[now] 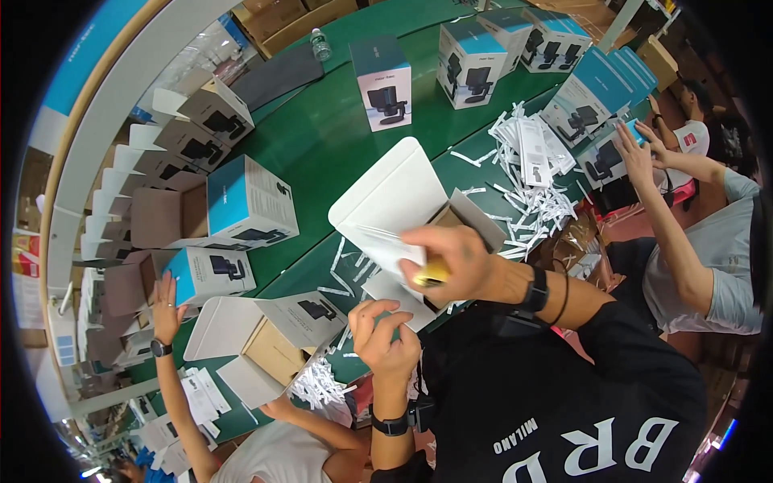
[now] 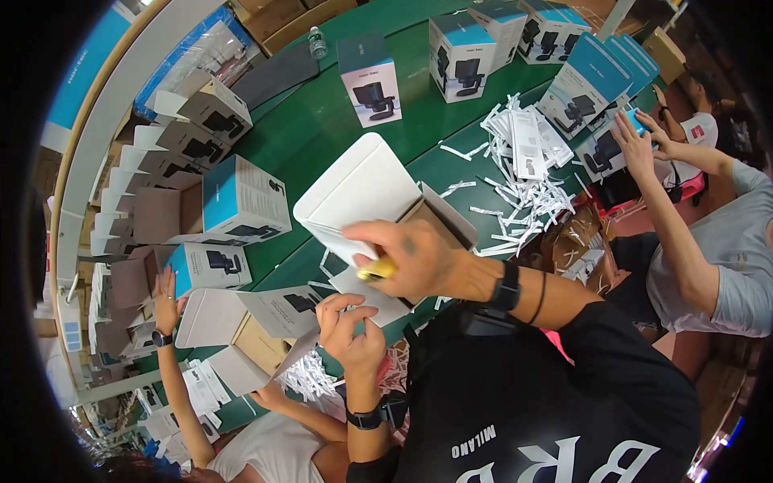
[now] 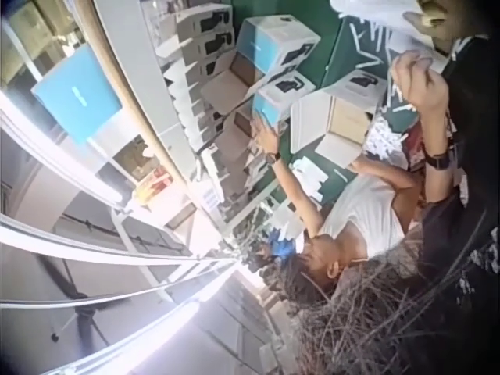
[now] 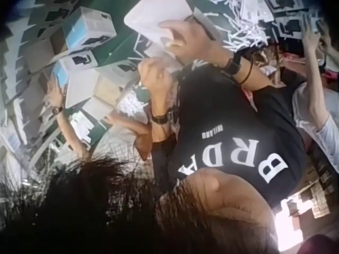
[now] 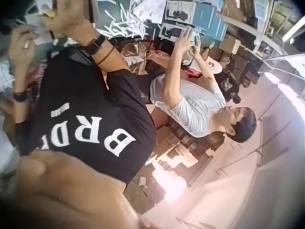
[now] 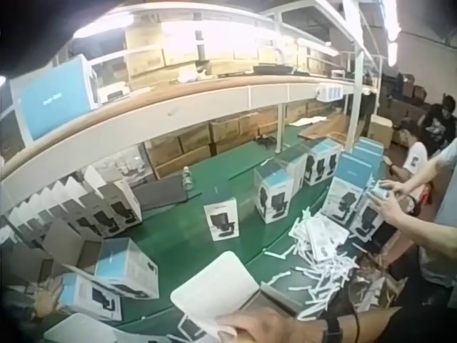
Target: The person uses a utility knife to cut tape on various blue and white boxes, opening them to insert manuals and cardboard dividers. After preparing each box, the person sets it aside on the green work surface.
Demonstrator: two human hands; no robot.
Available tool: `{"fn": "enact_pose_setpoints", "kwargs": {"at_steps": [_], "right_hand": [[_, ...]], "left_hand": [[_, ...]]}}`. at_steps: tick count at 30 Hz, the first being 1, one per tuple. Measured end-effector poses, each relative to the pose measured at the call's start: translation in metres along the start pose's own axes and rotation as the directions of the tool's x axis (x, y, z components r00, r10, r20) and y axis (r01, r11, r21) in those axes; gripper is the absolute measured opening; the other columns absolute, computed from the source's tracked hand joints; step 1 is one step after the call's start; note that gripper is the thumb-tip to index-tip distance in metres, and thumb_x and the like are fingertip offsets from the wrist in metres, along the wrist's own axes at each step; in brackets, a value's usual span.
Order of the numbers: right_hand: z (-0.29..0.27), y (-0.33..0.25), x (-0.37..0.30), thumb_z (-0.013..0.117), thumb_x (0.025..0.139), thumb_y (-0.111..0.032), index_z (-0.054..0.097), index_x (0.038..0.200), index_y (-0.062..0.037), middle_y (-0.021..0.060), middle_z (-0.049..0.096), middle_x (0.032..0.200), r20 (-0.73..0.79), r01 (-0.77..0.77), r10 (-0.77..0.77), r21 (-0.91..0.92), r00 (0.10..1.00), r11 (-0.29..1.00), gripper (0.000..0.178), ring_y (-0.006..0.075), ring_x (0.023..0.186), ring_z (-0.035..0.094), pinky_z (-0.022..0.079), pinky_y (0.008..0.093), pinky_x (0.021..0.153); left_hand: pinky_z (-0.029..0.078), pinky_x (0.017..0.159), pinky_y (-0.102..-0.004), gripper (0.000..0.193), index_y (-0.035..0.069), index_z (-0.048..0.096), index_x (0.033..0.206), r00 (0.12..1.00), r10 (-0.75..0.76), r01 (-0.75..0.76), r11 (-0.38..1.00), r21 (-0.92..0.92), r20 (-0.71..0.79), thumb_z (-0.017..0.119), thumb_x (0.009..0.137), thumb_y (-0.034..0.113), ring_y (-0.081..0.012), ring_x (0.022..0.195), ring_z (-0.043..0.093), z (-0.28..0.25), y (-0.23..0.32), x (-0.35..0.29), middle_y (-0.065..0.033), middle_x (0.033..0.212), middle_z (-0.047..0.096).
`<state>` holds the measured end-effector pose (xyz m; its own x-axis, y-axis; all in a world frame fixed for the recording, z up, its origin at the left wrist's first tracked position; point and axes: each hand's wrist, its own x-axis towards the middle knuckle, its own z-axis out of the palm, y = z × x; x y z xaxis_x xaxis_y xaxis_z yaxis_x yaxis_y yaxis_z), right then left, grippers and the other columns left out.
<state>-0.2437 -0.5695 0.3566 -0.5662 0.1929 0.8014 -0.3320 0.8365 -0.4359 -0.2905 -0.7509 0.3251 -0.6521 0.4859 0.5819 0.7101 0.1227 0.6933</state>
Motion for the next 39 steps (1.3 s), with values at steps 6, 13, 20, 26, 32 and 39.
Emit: {"fn": "enact_pose_setpoints", "kwargs": {"at_steps": [6, 13, 20, 26, 32, 39], "right_hand": [[-0.023, -0.001, -0.032, 0.082, 0.078, -0.001, 0.046, 0.118, -0.0013, 0.0152, 0.067, 0.081, -0.337, -0.102, 0.076, -0.063, 0.938, 0.993, 0.054, 0.0215, 0.063, 0.067, 0.052, 0.0275, 0.055], [-0.061, -0.013, -0.072, 0.083, 0.077, 0.001, 0.044, 0.113, -0.0033, 0.0095, 0.063, 0.077, 0.065, -0.153, 0.153, -0.009, 0.986, 0.988, 0.053, 0.0232, 0.057, 0.066, 0.049, 0.0279, 0.052], [-0.088, -0.021, -0.042, 0.079, 0.085, -0.011, 0.055, 0.106, -0.0073, 0.0099, 0.064, 0.078, 0.484, -0.2, 0.199, -0.051, 0.852, 0.978, 0.031, 0.0232, 0.057, 0.065, 0.047, 0.0306, 0.048], [-0.12, 0.029, -0.053, 0.08, 0.085, -0.028, 0.057, 0.111, -0.009, 0.0206, 0.065, 0.087, -0.143, -0.864, 0.862, 0.066, 0.487, 0.499, 0.039, 0.0292, 0.076, 0.071, 0.053, 0.0355, 0.063], [-0.098, 0.053, -0.079, 0.069, 0.091, -0.019, 0.051, 0.116, -0.0039, 0.0227, 0.065, 0.086, 0.297, -0.818, 0.801, -0.095, 0.52, 0.567, 0.034, 0.0398, 0.08, 0.069, 0.052, 0.0468, 0.069], [-0.139, 0.071, -0.038, 0.058, 0.094, -0.017, 0.06, 0.107, -0.0016, 0.0239, 0.066, 0.077, 0.631, -0.72, 0.658, -0.218, 0.411, 0.659, 0.021, 0.0434, 0.077, 0.067, 0.052, 0.0491, 0.073]], "left_hand": [[0.05, 0.082, -0.0415, 0.025, 0.007, 0.067, 0.071, 0.998, -0.026, 0.024, 0.999, -0.031, -0.055, 0.06, 0.059, -0.014, -0.0325, 0.091, 0.06, 0.005, -0.005, -0.003, -0.0073, 0.093, 0.068], [0.049, 0.082, -0.0402, 0.024, 0.007, 0.066, 0.07, 0.994, -0.08, 0.081, 0.997, 0.01, -0.08, 0.057, 0.06, -0.014, -0.0318, 0.092, 0.06, 0.02, 0.005, -0.002, -0.0075, 0.094, 0.068], [0.049, 0.083, -0.0395, 0.018, 0.005, 0.062, 0.065, 0.998, -0.061, 0.063, 0.995, 0.073, -0.024, 0.058, 0.065, -0.012, -0.0293, 0.093, 0.061, 0.021, -0.001, 0.002, -0.0093, 0.092, 0.067], [0.046, 0.101, -0.0492, 0.042, -0.001, 0.064, 0.118, 0.96, -0.188, 0.18, 0.982, 0.056, 0.205, 0.068, 0.075, -0.003, -0.042, 0.121, 0.057, 0.031, 0.006, 0.01, -0.0228, 0.123, 0.064], [0.029, 0.117, -0.0578, 0.087, -0.004, 0.035, 0.153, 0.784, -0.009, -0.178, 0.955, 0.239, 0.621, 0.078, 0.081, 0.019, -0.0492, 0.145, 0.035, 0.087, 0.042, 0.015, -0.0309, 0.157, 0.037], [0.028, 0.118, -0.0565, 0.088, -0.002, 0.039, 0.152, 0.758, -0.006, -0.325, 0.864, 0.385, 0.652, 0.08, 0.081, 0.027, -0.0471, 0.147, 0.033, 0.096, 0.023, 0.002, -0.0293, 0.159, 0.034]]}}
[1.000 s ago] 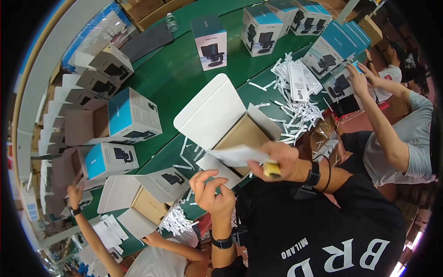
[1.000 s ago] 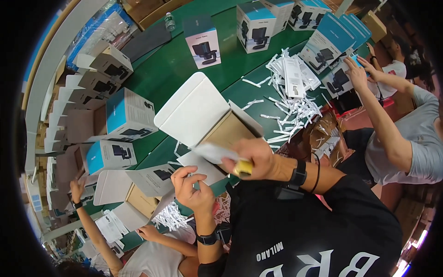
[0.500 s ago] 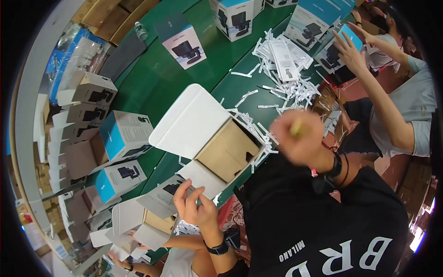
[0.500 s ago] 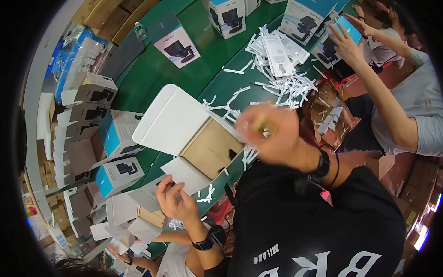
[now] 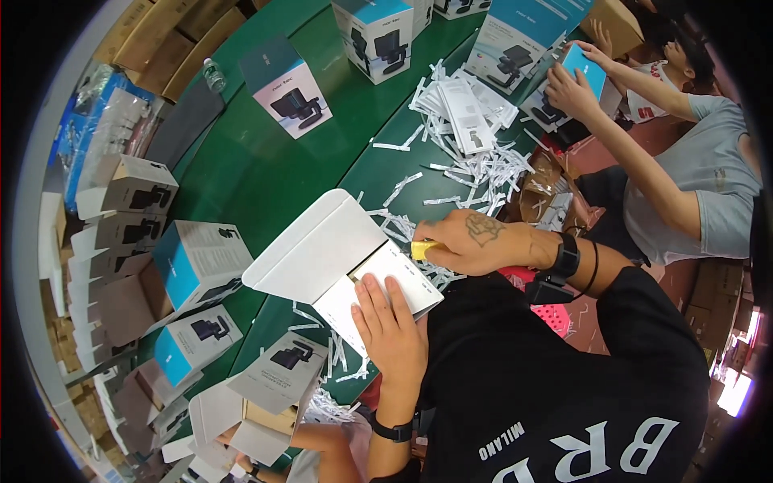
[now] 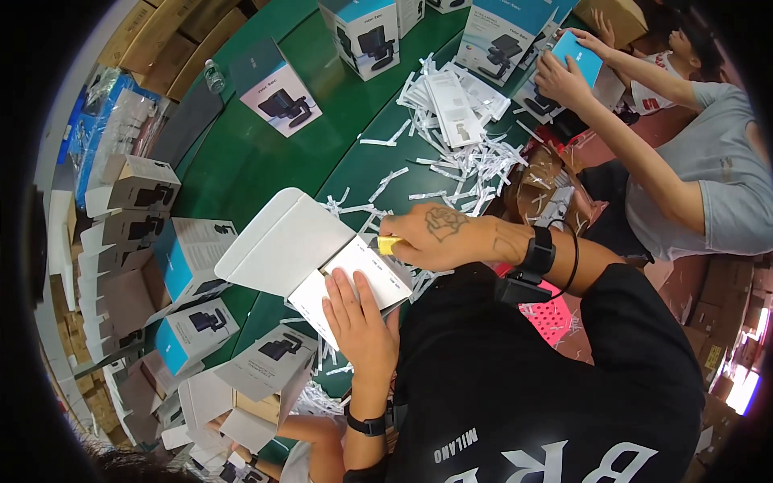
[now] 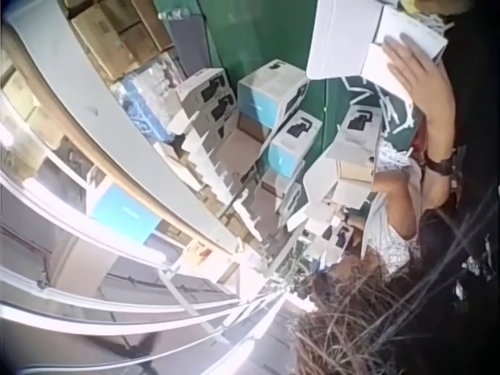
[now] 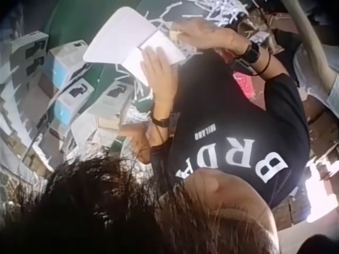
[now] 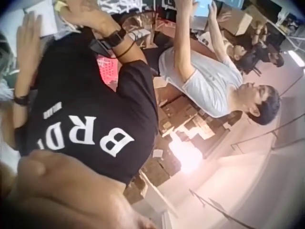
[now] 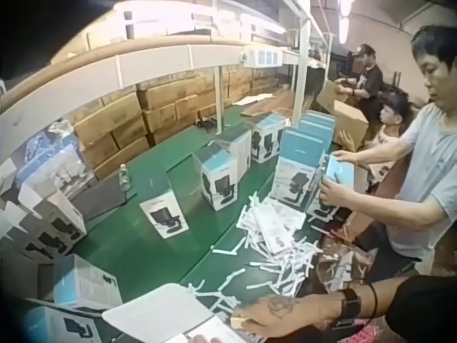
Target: The person uses a utility knife to cut tape on various blue and white boxes, opening them to insert manuals and cardboard dividers. After preparing each box, the person sets it aside on the green work surface.
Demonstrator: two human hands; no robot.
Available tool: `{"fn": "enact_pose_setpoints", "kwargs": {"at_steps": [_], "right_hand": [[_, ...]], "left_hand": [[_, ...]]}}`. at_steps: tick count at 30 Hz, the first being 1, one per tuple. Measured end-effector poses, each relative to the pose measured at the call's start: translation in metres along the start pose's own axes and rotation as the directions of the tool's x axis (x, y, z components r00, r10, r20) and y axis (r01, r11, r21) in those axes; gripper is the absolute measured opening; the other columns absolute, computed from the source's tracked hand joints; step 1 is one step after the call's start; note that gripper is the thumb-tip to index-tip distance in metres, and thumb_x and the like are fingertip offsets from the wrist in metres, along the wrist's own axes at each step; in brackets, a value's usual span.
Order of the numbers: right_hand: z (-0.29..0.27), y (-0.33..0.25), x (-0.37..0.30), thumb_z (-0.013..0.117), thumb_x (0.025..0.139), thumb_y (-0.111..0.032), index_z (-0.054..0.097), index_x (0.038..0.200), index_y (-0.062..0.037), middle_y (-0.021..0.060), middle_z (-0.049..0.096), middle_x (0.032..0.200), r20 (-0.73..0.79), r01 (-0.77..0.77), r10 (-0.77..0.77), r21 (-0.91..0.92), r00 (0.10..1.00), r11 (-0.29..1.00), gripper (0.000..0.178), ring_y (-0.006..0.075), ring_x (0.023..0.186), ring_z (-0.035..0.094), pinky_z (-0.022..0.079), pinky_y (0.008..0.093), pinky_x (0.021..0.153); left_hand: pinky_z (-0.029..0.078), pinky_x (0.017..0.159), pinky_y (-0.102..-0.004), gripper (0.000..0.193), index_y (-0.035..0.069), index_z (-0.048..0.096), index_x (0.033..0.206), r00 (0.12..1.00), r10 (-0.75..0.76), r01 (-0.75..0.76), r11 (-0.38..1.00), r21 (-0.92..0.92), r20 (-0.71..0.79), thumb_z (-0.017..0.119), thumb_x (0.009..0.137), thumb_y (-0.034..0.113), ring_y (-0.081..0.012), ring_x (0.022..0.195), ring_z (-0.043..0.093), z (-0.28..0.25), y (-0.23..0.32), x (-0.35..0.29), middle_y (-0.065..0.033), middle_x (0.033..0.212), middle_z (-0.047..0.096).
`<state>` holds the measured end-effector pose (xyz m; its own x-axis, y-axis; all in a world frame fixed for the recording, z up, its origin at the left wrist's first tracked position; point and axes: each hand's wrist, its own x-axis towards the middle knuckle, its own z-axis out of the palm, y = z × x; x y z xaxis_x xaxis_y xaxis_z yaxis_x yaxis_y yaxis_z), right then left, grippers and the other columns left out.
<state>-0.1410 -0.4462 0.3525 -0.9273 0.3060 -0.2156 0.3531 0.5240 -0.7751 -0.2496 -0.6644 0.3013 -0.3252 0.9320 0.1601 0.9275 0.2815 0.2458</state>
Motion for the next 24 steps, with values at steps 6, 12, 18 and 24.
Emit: {"fn": "enact_pose_setpoints", "kwargs": {"at_steps": [6, 12, 18, 24], "right_hand": [[-0.011, -0.004, 0.01, 0.054, 0.096, -0.014, 0.065, 0.107, -0.004, 0.0176, 0.067, 0.076, 0.15, 0.001, 0.007, -0.054, 0.989, 0.999, 0.019, 0.0346, 0.064, 0.068, 0.052, 0.0424, 0.06], [0.001, -0.003, 0.021, 0.055, 0.099, -0.021, 0.065, 0.103, -0.0051, 0.0154, 0.066, 0.073, 0.139, -0.006, 0.002, 0.026, 0.99, 1.0, 0.019, 0.0321, 0.06, 0.066, 0.052, 0.0398, 0.056], [0.007, -0.018, 0.018, 0.061, 0.097, -0.035, 0.068, 0.092, -0.0053, 0.0153, 0.067, 0.071, 0.134, 0.243, -0.202, -0.525, 0.97, 0.816, 0.031, 0.0319, 0.063, 0.066, 0.054, 0.0439, 0.061], [-0.056, 0.002, -0.019, 0.064, 0.097, -0.036, 0.06, 0.079, -0.0023, 0.0172, 0.063, 0.066, 0.782, 0.113, 0.182, -0.307, 0.597, 0.945, 0.038, 0.0354, 0.065, 0.067, 0.05, 0.0434, 0.058]], "left_hand": [[0.03, 0.116, -0.0557, 0.083, 0.0, 0.043, 0.151, 0.999, -0.003, 0.002, 1.0, -0.022, -0.049, 0.079, 0.082, 0.028, -0.0458, 0.147, 0.036, 0.0, -0.002, 0.0, -0.0272, 0.159, 0.037], [0.03, 0.115, -0.0566, 0.082, 0.001, 0.045, 0.151, 0.998, 0.008, -0.009, 1.0, -0.015, -0.069, 0.078, 0.082, 0.03, -0.0455, 0.146, 0.036, 0.0, 0.0, -0.002, -0.0267, 0.159, 0.037], [0.03, 0.116, -0.0533, 0.082, 0.0, 0.045, 0.15, 0.997, -0.02, 0.017, 0.999, -0.042, -0.072, 0.079, 0.081, 0.029, -0.0427, 0.148, 0.036, -0.003, 0.004, -0.004, -0.0256, 0.16, 0.037], [0.039, 0.112, -0.0499, 0.061, 0.0, 0.062, 0.133, 0.982, -0.034, 0.017, 0.995, -0.095, -0.186, 0.081, 0.08, 0.023, -0.0389, 0.138, 0.051, -0.006, 0.0, -0.006, -0.0236, 0.146, 0.055]]}}
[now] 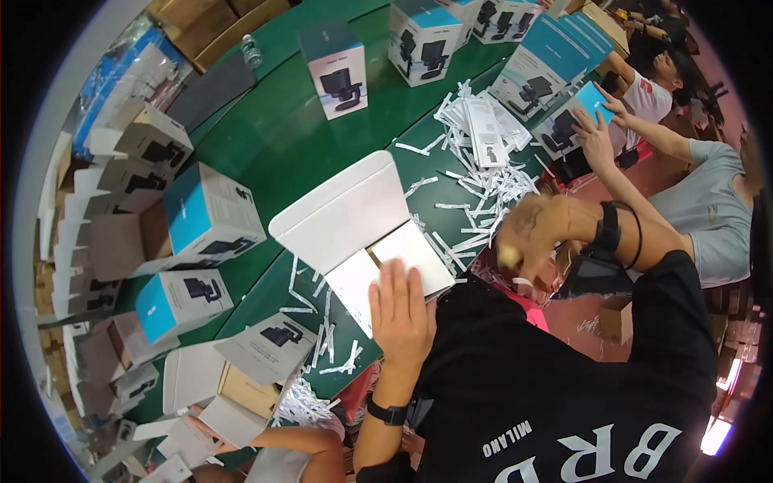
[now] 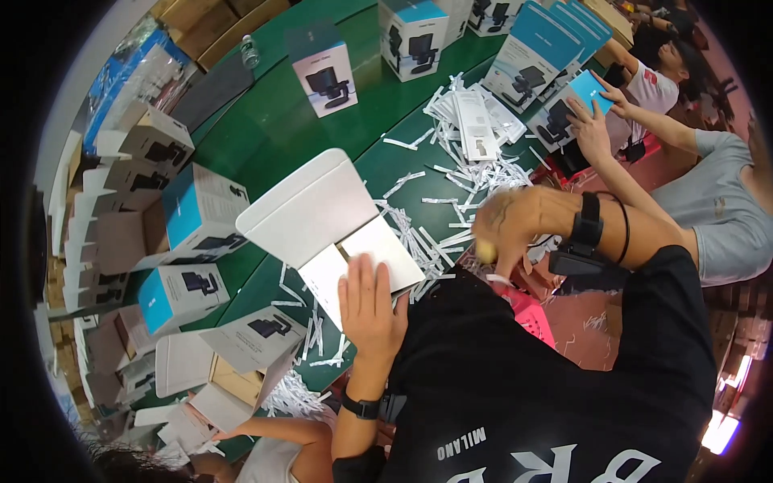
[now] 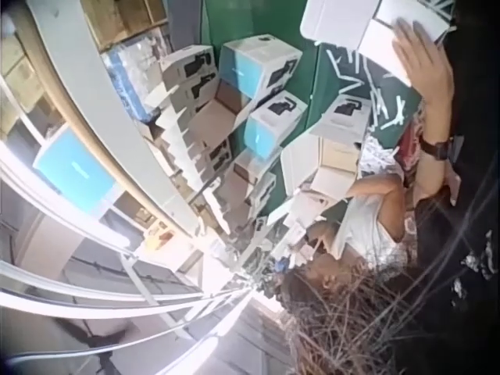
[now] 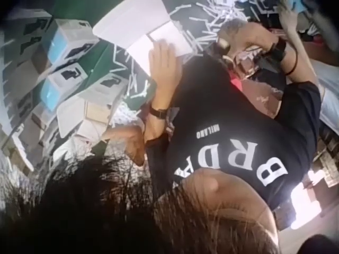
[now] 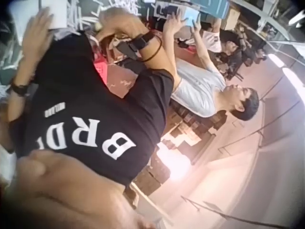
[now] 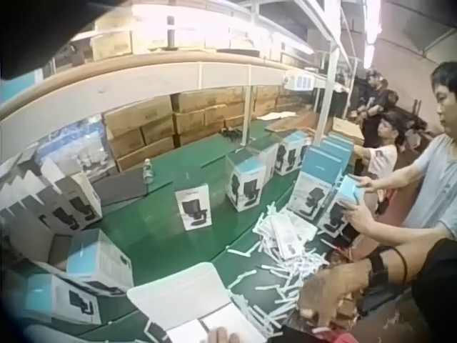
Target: The person uses a utility knife to cut tape on various blue and white boxes, opening them to insert manuals and cardboard dividers. After preparing each box, the person sets it aside on the green work surface.
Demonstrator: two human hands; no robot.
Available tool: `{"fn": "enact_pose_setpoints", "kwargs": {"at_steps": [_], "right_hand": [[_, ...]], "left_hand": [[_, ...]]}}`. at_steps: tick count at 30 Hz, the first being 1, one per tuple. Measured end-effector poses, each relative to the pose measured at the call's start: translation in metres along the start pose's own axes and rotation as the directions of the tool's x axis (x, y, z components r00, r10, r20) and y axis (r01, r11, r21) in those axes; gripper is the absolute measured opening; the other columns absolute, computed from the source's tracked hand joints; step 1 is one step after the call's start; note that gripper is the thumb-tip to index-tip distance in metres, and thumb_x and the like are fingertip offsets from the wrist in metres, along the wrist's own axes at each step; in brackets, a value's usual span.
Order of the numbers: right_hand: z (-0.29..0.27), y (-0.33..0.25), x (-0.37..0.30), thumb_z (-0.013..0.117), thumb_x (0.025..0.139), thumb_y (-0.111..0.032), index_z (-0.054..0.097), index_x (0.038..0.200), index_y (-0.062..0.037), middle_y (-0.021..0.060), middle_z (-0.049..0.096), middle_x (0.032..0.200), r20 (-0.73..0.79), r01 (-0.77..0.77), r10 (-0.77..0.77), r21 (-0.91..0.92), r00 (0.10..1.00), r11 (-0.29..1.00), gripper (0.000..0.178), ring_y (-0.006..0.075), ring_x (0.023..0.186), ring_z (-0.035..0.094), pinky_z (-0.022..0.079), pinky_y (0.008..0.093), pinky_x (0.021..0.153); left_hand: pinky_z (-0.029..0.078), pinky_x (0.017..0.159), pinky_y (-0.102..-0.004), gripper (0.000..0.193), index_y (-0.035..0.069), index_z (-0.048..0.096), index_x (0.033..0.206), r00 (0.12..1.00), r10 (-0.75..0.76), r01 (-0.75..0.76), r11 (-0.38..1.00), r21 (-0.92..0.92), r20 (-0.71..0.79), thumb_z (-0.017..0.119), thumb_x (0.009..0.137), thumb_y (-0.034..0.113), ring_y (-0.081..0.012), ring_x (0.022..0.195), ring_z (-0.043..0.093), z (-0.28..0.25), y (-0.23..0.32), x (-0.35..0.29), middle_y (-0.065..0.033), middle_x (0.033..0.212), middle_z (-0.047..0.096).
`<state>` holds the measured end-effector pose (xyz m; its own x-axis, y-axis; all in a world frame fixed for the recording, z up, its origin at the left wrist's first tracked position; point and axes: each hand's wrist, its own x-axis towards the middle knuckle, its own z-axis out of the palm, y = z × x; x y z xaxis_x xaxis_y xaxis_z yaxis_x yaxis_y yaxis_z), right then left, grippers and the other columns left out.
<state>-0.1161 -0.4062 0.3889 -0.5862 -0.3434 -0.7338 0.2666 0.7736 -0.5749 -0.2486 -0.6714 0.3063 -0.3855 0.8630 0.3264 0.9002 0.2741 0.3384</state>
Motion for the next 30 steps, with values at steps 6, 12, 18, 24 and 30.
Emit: {"fn": "enact_pose_setpoints", "kwargs": {"at_steps": [6, 12, 18, 24, 30], "right_hand": [[-0.024, -0.098, 0.061, 0.057, 0.097, -0.027, 0.052, 0.11, 0.0001, 0.025, 0.067, 0.082, -0.765, 0.125, -0.045, 0.046, 0.643, 0.991, 0.031, 0.045, 0.077, 0.067, 0.053, 0.0509, 0.071], [-0.011, -0.137, 0.153, 0.061, 0.096, -0.023, 0.053, 0.099, 0.0015, 0.0245, 0.067, 0.077, -0.783, -0.032, -0.034, -0.068, 0.621, 0.997, 0.026, 0.046, 0.076, 0.067, 0.052, 0.0506, 0.066], [-0.01, -0.139, 0.166, 0.06, 0.097, -0.025, 0.054, 0.1, 0.0039, 0.0237, 0.068, 0.08, -0.767, 0.033, -0.078, -0.074, 0.637, 0.997, 0.03, 0.0454, 0.077, 0.068, 0.054, 0.0496, 0.068], [-0.001, -0.167, 0.168, 0.061, 0.094, -0.026, 0.06, 0.106, 0.0022, 0.0237, 0.069, 0.086, -0.714, -0.121, -0.086, -0.234, 0.695, 0.965, 0.03, 0.0427, 0.084, 0.07, 0.057, 0.0443, 0.073], [0.052, -0.152, 0.215, 0.065, 0.094, -0.035, 0.062, 0.112, -0.0011, 0.0172, 0.07, 0.084, -0.859, -0.086, -0.278, -0.346, 0.429, 0.934, 0.039, 0.0338, 0.077, 0.071, 0.057, 0.0392, 0.069]], "left_hand": [[0.054, 0.096, -0.044, 0.019, 0.002, 0.075, 0.099, 0.872, 0.332, -0.343, 0.939, 0.036, -0.361, 0.078, 0.083, 0.011, -0.0301, 0.104, 0.072, 0.024, -0.022, -0.02, -0.0125, 0.106, 0.075], [0.057, 0.091, -0.0402, 0.016, 0.003, 0.076, 0.097, 0.862, 0.314, -0.357, 0.933, -0.037, -0.399, 0.077, 0.082, 0.009, -0.0253, 0.093, 0.073, 0.027, -0.036, -0.035, -0.0091, 0.096, 0.076], [0.056, 0.095, -0.0418, 0.021, 0.002, 0.076, 0.102, 0.874, 0.271, -0.33, 0.94, -0.085, -0.403, 0.066, 0.084, 0.007, -0.0285, 0.097, 0.072, 0.03, -0.032, -0.044, -0.0106, 0.099, 0.074], [0.058, 0.089, -0.0412, 0.021, 0.004, 0.077, 0.098, 0.877, 0.226, -0.275, 0.96, -0.056, -0.423, 0.073, 0.078, 0.002, -0.0274, 0.093, 0.073, 0.028, -0.036, -0.046, -0.0082, 0.101, 0.076], [0.057, 0.09, -0.0418, 0.025, 0.004, 0.076, 0.104, 0.872, 0.214, -0.289, 0.951, -0.111, -0.441, 0.07, 0.081, 0.002, -0.0323, 0.102, 0.072, 0.024, -0.03, -0.039, -0.0145, 0.111, 0.074]]}}
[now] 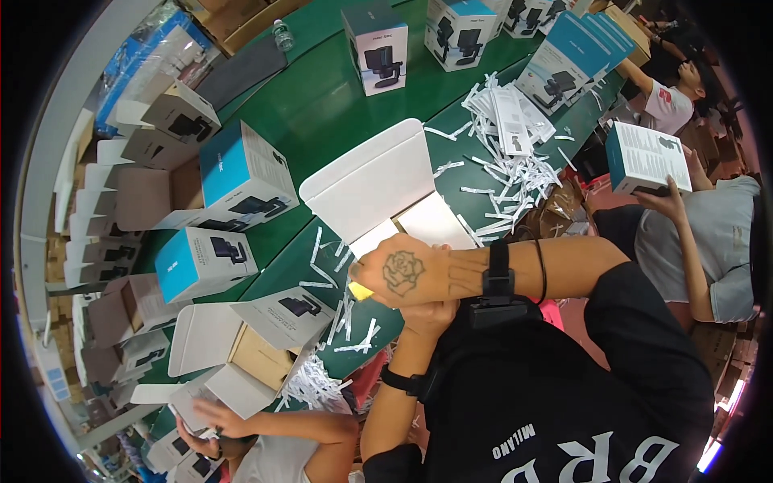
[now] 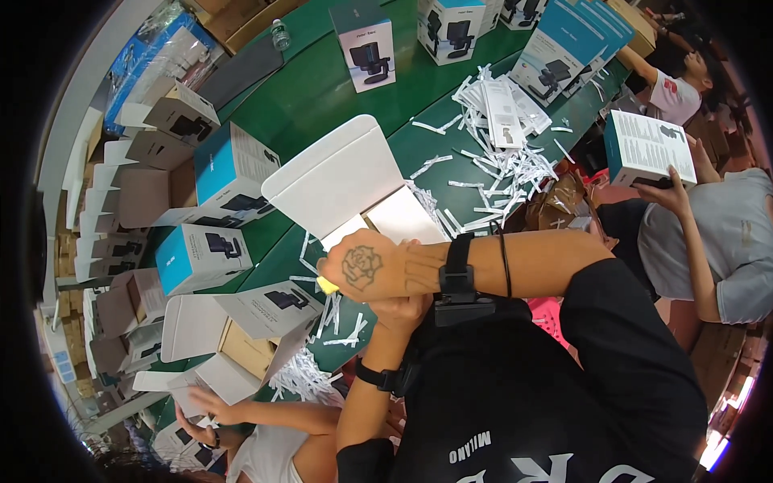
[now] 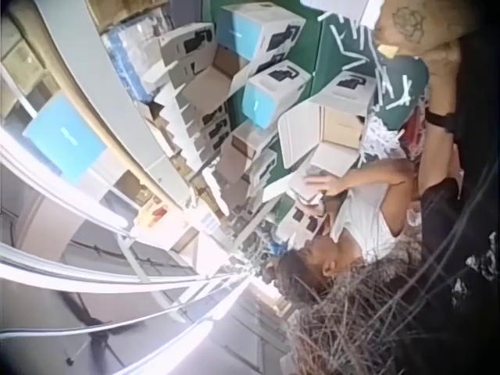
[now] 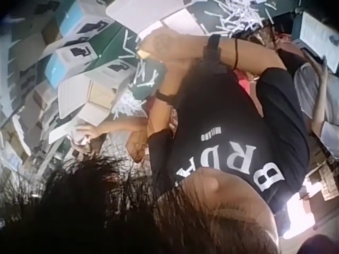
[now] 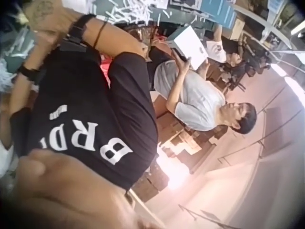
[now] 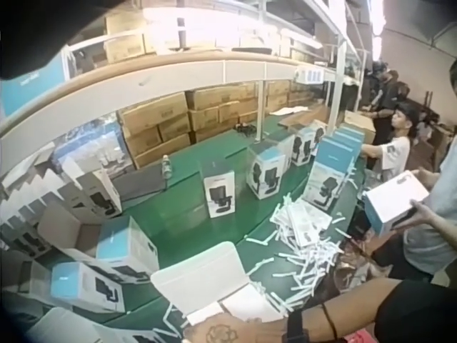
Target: The person uses a utility knife to cut tape on various blue and white boxes, opening them to insert manuals and cardboard dividers. After preparing each box, the person sets it aside on the green work surface.
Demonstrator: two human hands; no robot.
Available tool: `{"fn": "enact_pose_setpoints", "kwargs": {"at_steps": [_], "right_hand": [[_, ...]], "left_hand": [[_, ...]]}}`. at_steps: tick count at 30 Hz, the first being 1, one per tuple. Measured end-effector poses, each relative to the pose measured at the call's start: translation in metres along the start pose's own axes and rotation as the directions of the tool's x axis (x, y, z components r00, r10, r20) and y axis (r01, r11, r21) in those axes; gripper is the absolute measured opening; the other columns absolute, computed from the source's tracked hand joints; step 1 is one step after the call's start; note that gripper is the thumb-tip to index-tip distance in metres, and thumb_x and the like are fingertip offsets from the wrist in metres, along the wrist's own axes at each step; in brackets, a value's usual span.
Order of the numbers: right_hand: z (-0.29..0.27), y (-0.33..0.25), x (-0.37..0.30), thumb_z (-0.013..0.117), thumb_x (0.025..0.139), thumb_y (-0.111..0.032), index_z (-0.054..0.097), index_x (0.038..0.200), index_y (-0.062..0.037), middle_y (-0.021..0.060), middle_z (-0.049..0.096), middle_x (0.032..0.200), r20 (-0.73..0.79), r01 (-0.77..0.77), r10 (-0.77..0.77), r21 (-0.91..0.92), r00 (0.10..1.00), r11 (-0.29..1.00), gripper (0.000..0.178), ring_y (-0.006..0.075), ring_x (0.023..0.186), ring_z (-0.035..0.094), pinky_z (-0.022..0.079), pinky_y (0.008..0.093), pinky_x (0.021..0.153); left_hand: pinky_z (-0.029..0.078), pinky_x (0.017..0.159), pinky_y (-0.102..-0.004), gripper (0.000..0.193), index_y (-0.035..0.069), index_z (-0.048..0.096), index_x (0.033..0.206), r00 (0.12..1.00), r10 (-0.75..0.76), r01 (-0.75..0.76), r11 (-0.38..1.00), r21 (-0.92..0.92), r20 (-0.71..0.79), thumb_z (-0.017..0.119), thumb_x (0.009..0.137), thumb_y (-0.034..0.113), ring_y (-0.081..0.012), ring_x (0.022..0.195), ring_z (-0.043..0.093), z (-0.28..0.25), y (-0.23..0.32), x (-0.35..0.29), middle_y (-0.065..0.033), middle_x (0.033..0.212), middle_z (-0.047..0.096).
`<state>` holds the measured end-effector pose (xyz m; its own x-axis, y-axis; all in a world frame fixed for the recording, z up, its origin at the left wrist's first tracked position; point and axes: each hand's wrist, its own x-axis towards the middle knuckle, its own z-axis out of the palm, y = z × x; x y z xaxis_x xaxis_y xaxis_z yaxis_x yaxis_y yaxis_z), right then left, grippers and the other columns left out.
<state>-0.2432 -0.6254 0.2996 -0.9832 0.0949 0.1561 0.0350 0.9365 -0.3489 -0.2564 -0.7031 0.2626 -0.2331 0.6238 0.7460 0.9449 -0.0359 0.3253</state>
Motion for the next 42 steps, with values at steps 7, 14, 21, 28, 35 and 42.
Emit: {"fn": "enact_pose_setpoints", "kwargs": {"at_steps": [7, 14, 21, 28, 35, 42], "right_hand": [[-0.16, 0.096, -0.031, 0.092, 0.075, -0.019, 0.072, 0.101, -0.0022, 0.0088, 0.071, 0.076, 0.391, -0.193, -0.3, 0.831, 0.87, 0.522, 0.036, 0.0166, 0.065, 0.066, 0.049, 0.0305, 0.057], [-0.193, 0.101, 0.046, 0.068, 0.096, -0.043, 0.065, 0.131, -0.0058, 0.019, 0.073, 0.1, -0.372, -0.246, 0.47, 0.511, 0.801, 0.824, 0.051, 0.0302, 0.087, 0.072, 0.057, 0.0383, 0.078], [-0.178, 0.043, -0.028, 0.053, 0.095, -0.018, 0.069, 0.099, -0.0029, 0.0145, 0.068, 0.094, 0.114, 0.231, -0.237, 0.065, 0.965, 0.971, 0.022, 0.0313, 0.083, 0.068, 0.055, 0.0406, 0.073], [-0.17, -0.002, -0.095, 0.059, 0.092, -0.017, 0.066, 0.096, -0.0019, 0.0177, 0.067, 0.082, 0.056, -0.259, 0.256, 0.361, 0.965, 0.896, 0.017, 0.0367, 0.078, 0.067, 0.053, 0.0427, 0.067], [-0.16, -0.016, -0.1, 0.063, 0.099, -0.022, 0.067, 0.101, -0.0007, 0.0054, 0.069, 0.077, 0.434, -0.686, 0.532, 0.505, 0.727, 0.524, 0.022, 0.0112, 0.059, 0.064, 0.05, 0.0269, 0.052], [-0.098, -0.014, -0.11, 0.06, 0.102, -0.025, 0.066, 0.102, -0.0014, 0.0013, 0.067, 0.077, 0.481, -0.424, 0.446, 0.877, 0.755, -0.226, 0.024, 0.0089, 0.062, 0.063, 0.047, 0.0256, 0.051]], "left_hand": [[0.055, 0.095, -0.0425, 0.026, 0.002, 0.074, 0.109, 0.98, -0.008, -0.025, 0.987, 0.161, 0.199, 0.072, 0.084, 0.008, -0.032, 0.116, 0.068, 0.016, -0.013, -0.051, -0.0167, 0.121, 0.071], [0.053, 0.097, -0.039, 0.043, -0.001, 0.065, 0.124, 0.988, -0.106, 0.122, 0.981, -0.152, 0.108, 0.074, 0.084, 0.012, -0.0371, 0.116, 0.066, -0.03, 0.017, 0.016, -0.0235, 0.133, 0.064], [0.05, 0.098, -0.0374, 0.057, -0.004, 0.053, 0.139, 0.713, -0.583, 0.676, 0.425, -0.602, 0.389, 0.074, 0.088, 0.01, -0.0268, 0.112, 0.065, -0.066, 0.024, 0.015, -0.0205, 0.133, 0.063], [0.041, 0.11, -0.0395, 0.05, -0.004, 0.043, 0.146, 0.625, -0.638, 0.566, -0.027, -0.824, 0.449, 0.059, 0.099, 0.004, -0.0239, 0.127, 0.055, -0.064, 0.004, -0.013, -0.0133, 0.141, 0.055], [0.037, 0.112, -0.0378, 0.053, -0.006, 0.038, 0.148, 0.701, -0.668, 0.475, 0.179, -0.861, 0.248, 0.058, 0.103, 0.011, -0.023, 0.128, 0.051, -0.057, 0.016, -0.006, -0.015, 0.145, 0.051], [0.038, 0.112, -0.0392, 0.052, -0.008, 0.039, 0.147, 0.699, -0.676, 0.499, 0.225, -0.837, 0.235, 0.056, 0.104, 0.015, -0.0269, 0.128, 0.052, -0.057, 0.019, -0.011, -0.0182, 0.145, 0.051]]}}
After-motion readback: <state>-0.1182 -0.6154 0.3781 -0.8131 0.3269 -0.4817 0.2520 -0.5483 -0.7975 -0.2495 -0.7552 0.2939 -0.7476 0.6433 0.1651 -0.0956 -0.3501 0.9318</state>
